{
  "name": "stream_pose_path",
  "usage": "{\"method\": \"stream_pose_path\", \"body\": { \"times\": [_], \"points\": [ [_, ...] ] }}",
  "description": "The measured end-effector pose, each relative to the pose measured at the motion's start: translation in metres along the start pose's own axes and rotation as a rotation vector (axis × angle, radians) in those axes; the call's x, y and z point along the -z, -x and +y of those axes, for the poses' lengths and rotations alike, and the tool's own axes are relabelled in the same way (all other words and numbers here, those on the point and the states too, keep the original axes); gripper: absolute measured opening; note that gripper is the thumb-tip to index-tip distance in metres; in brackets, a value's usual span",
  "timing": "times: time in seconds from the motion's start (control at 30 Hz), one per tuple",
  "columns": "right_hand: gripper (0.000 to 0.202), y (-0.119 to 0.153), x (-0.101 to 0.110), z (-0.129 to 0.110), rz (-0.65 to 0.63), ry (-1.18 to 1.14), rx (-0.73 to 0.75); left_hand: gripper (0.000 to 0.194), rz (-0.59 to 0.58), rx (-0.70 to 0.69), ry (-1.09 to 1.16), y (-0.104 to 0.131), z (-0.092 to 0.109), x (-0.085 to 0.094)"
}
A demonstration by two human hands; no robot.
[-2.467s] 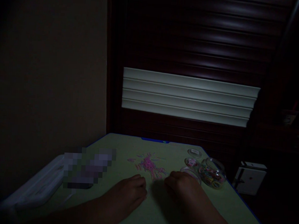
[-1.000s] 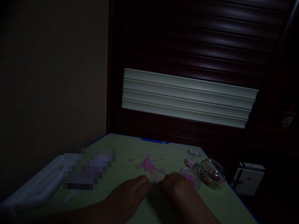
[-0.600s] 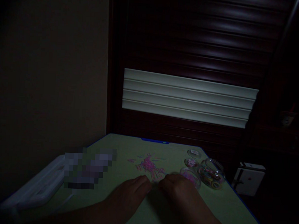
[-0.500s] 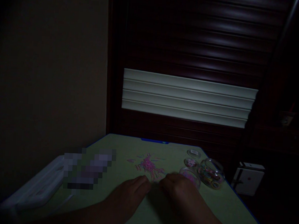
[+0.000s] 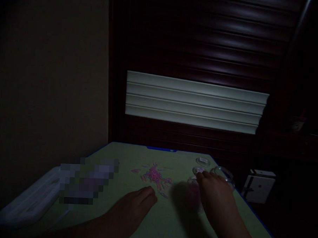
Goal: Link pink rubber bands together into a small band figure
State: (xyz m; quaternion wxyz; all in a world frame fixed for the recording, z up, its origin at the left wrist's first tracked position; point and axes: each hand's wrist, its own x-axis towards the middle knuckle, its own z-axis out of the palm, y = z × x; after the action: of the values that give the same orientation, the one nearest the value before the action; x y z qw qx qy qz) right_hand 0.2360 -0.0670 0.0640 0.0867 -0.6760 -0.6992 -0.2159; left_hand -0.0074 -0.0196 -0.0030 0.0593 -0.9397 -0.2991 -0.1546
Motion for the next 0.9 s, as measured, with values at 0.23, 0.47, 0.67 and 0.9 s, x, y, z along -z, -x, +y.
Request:
{"method": "stream_pose_path", "body": {
  "times": [0.23, 0.47, 0.67, 0.9],
  "points": [
    [0.026, 0.004, 0.003, 0.008, -0.072, 0.010, -0.181, 0.029, -0.029, 0.006, 0.023, 0.000, -0.001, 0.005],
    [0.023, 0.003, 0.003, 0.008, -0.169, 0.010, -0.206, 0.022, -0.035, -0.010, 0.049, -0.001, -0.003, 0.004],
    [0.026, 0.002, 0.002, 0.008, -0.141, -0.036, -0.191, 0.019, -0.028, -0.002, 0.088, 0.000, -0.004, 0.013],
    [0.025, 0.001, 0.004, -0.010, -0.021, -0.215, 0.018, 0.023, 0.021, 0.090, 0.097, -0.003, -0.027, 0.014]
  ]
}}
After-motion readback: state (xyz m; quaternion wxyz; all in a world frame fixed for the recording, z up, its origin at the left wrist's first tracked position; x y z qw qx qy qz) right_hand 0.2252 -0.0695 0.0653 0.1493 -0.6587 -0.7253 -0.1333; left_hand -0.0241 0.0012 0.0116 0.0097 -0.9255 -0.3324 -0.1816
